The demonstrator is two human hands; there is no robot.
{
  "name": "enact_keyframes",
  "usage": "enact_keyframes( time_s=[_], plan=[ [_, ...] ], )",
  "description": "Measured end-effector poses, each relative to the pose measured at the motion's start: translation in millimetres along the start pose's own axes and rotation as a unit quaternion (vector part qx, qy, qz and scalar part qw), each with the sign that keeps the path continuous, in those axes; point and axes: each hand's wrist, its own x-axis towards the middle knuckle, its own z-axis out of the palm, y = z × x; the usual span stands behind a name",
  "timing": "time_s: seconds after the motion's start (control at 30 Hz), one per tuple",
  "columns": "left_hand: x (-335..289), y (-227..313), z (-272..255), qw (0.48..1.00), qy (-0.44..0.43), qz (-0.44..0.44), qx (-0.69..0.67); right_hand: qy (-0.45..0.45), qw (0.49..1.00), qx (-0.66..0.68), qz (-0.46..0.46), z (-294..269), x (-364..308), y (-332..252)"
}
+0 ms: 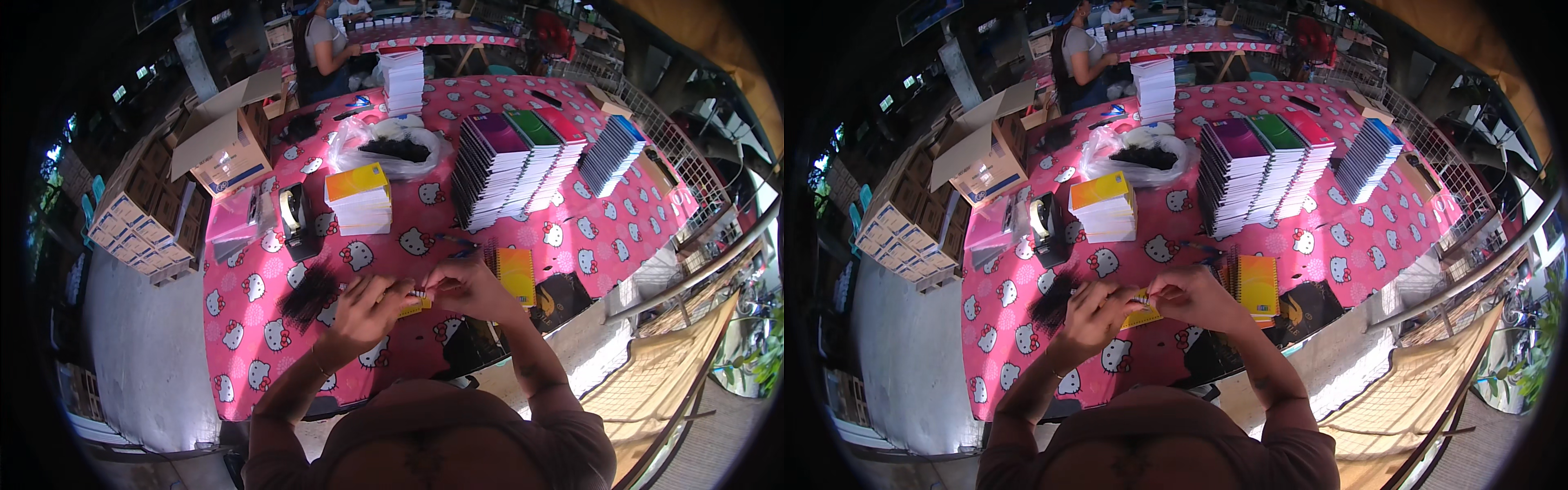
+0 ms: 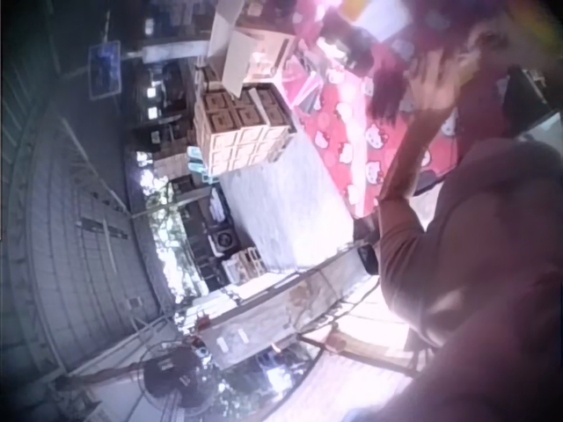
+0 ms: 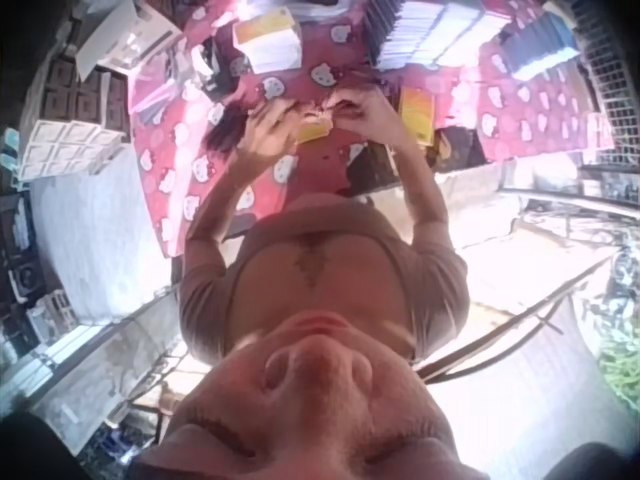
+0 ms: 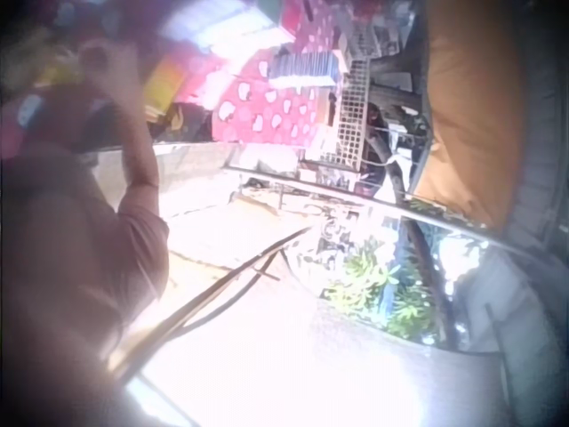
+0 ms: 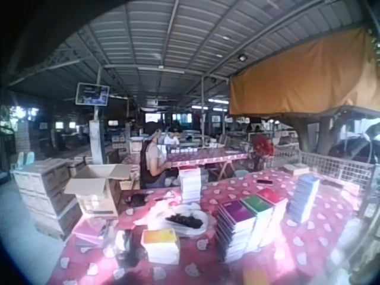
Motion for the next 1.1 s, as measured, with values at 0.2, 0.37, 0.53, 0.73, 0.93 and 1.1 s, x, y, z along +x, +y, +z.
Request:
enact_keyframes(
  time_s=[0.2, 0.37, 0.53, 0.73, 0.93, 1.1],
  plan=[
    [11, 17, -2, 1.000, -0.023, 0.007, 0.015, 0.109, 0.984, -0.140, 0.036, 22, -10, -2],
    [31, 24, -6, 0.969, 0.038, -0.225, -0.091, 0.274, 0.962, -0.011, -0.001, 60, -18, -34],
    [32, 22, 13, 0.922, 0.063, -0.219, -0.314, 0.295, 0.935, 0.180, 0.079, 42, -33, 12],
    [-92, -44, 85, 0.961, -0.200, -0.159, -0.100, 0.340, 0.905, 0.011, 0.255, -78, -115, 77],
    [-124, -46, 101, 0.968, -0.230, -0.097, 0.036, 0.278, 0.735, -0.563, 0.258, -67, -102, 80],
    [-132, -64, 105, 0.975, -0.206, -0.037, 0.074, 0.135, 0.965, -0.221, 0.038, 5, -50, 62]
  ],
)
